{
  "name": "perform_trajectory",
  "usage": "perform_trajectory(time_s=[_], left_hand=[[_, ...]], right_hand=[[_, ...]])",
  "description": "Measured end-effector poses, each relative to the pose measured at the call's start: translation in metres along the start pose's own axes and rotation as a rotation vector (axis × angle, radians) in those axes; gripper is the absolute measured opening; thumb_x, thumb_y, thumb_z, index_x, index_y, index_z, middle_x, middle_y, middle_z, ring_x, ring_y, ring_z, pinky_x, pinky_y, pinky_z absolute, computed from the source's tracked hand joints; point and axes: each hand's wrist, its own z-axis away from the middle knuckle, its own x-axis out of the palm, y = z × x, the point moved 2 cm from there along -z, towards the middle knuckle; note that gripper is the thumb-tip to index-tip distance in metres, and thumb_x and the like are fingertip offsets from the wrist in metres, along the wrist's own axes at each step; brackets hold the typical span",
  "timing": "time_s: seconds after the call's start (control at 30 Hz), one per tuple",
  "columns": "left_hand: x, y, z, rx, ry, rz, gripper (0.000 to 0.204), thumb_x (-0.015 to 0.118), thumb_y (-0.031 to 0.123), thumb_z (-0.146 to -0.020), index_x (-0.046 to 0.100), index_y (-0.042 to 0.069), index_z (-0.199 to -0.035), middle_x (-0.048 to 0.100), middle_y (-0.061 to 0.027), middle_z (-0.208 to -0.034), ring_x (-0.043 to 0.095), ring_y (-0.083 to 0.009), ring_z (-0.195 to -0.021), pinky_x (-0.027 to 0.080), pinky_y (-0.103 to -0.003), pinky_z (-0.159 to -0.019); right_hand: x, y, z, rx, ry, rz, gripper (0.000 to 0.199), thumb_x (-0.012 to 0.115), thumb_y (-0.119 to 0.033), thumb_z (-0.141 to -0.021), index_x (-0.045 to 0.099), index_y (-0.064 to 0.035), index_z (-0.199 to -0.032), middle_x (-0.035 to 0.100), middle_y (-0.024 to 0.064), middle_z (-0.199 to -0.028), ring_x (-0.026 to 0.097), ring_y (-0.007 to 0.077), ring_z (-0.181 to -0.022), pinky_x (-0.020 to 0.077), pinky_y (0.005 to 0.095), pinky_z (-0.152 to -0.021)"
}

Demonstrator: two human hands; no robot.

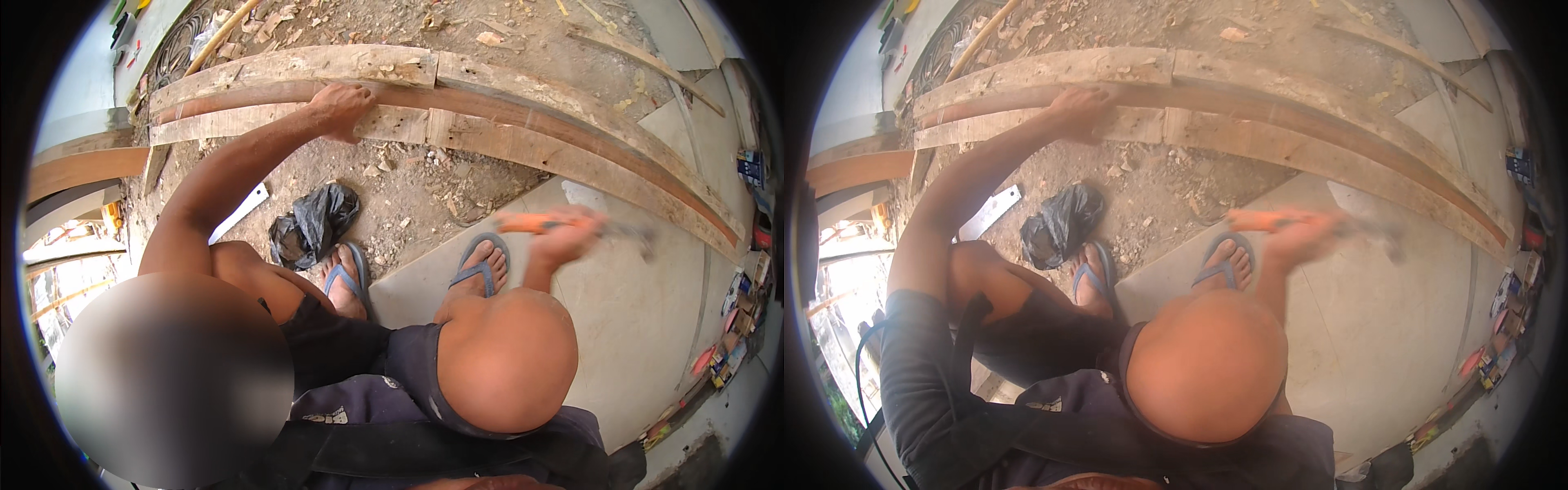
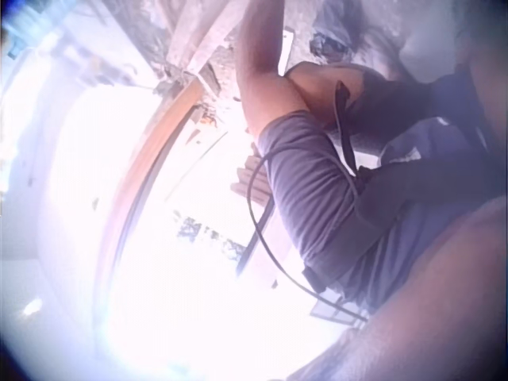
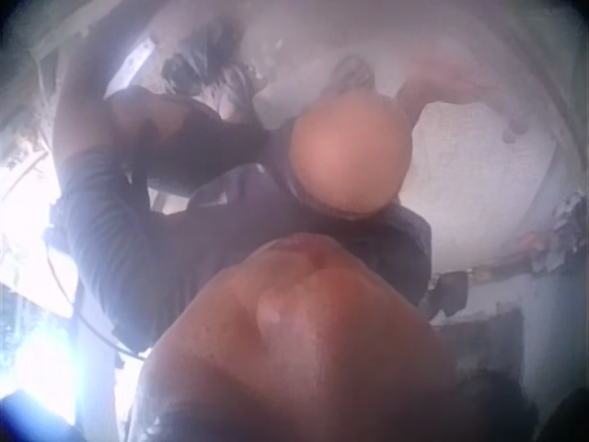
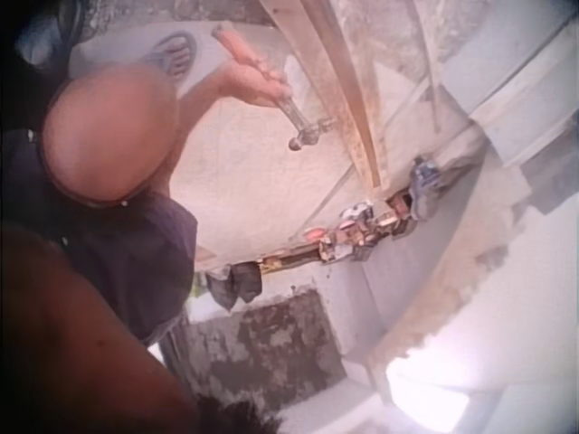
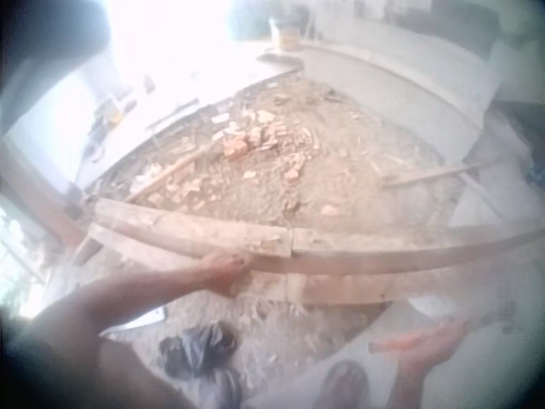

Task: The person uses a hand saw to cut a piece of wood on the floor. They then retrieve nails from a pink basin and use a hammer to drive them into the wood, joining two pieces together.

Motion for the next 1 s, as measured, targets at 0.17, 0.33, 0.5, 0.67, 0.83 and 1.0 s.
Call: perform_trajectory(time_s=[0.17, 0.33, 0.5, 0.67, 0.83, 1.0], left_hand=[[-0.007, 0.003, -0.002, -0.042, -0.012, 0.009, 0.059, 0.079, 0.031, -0.071, 0.057, 0.003, -0.119, 0.063, -0.0123, -0.106, 0.062, -0.0275, -0.104, 0.053, -0.040, -0.086], [0.000, -0.001, 0.010, -0.026, -0.017, -0.056, 0.076, 0.085, 0.044, -0.068, 0.056, 0.002, -0.124, 0.063, -0.0126, -0.112, 0.062, -0.0262, -0.106, 0.053, -0.038, -0.093], [0.002, -0.002, 0.010, 0.004, 0.015, 0.005, 0.062, 0.080, 0.032, -0.068, 0.057, 0.004, -0.119, 0.062, -0.0116, -0.107, 0.062, -0.0275, -0.103, 0.052, -0.040, -0.088], [-0.011, 0.009, -0.004, 0.013, 0.013, 0.011, 0.060, 0.080, 0.031, -0.068, 0.058, 0.004, -0.117, 0.062, -0.0117, -0.106, 0.062, -0.0272, -0.103, 0.052, -0.040, -0.087], [-0.003, 0.003, 0.004, -0.041, -0.095, -0.037, 0.076, 0.085, 0.044, -0.066, 0.057, 0.001, -0.122, 0.063, -0.0128, -0.111, 0.062, -0.0264, -0.107, 0.054, -0.038, -0.090], [-0.010, 0.003, 0.011, -0.001, 0.039, 0.036, 0.049, 0.076, 0.026, -0.071, 0.059, 0.006, -0.113, 0.062, -0.0123, -0.103, 0.062, -0.0290, -0.103, 0.052, -0.042, -0.083]], right_hand=[[0.007, 0.083, 0.089, 0.885, -0.840, 0.298, 0.019, 0.053, -0.028, -0.104, 0.041, -0.0135, -0.102, 0.045, -0.0034, -0.070, 0.043, 0.0053, -0.050, 0.0394, 0.0232, -0.043], [0.016, 0.004, 0.026, 0.525, -0.658, 0.380, 0.018, 0.051, -0.029, -0.104, 0.044, -0.0131, -0.099, 0.043, -0.0035, -0.071, 0.042, 0.0044, -0.052, 0.0389, 0.0225, -0.044], [0.044, -0.054, -0.037, 0.061, -0.349, 0.044, 0.028, 0.050, -0.036, -0.105, 0.043, -0.0124, -0.091, 0.039, -0.0035, -0.064, 0.039, 0.0085, -0.048, 0.0366, 0.0257, -0.043], [0.038, 0.021, -0.006, 0.475, -0.708, 0.479, 0.026, 0.051, -0.036, -0.104, 0.045, -0.0122, -0.095, 0.043, -0.0031, -0.066, 0.040, 0.0073, -0.048, 0.0377, 0.0252, -0.044], [0.019, 0.004, -0.004, 0.652, -0.784, 0.497, 0.021, 0.050, -0.033, -0.105, 0.048, -0.0116, -0.101, 0.045, -0.0039, -0.067, 0.041, 0.0051, -0.047, 0.0378, 0.0219, -0.042], [0.037, -0.091, -0.049, -0.010, -0.405, 0.077, 0.026, 0.044, -0.038, -0.106, 0.048, -0.0124, -0.100, 0.040, -0.0047, -0.068, 0.040, 0.0045, -0.055, 0.0397, 0.0229, -0.051]])
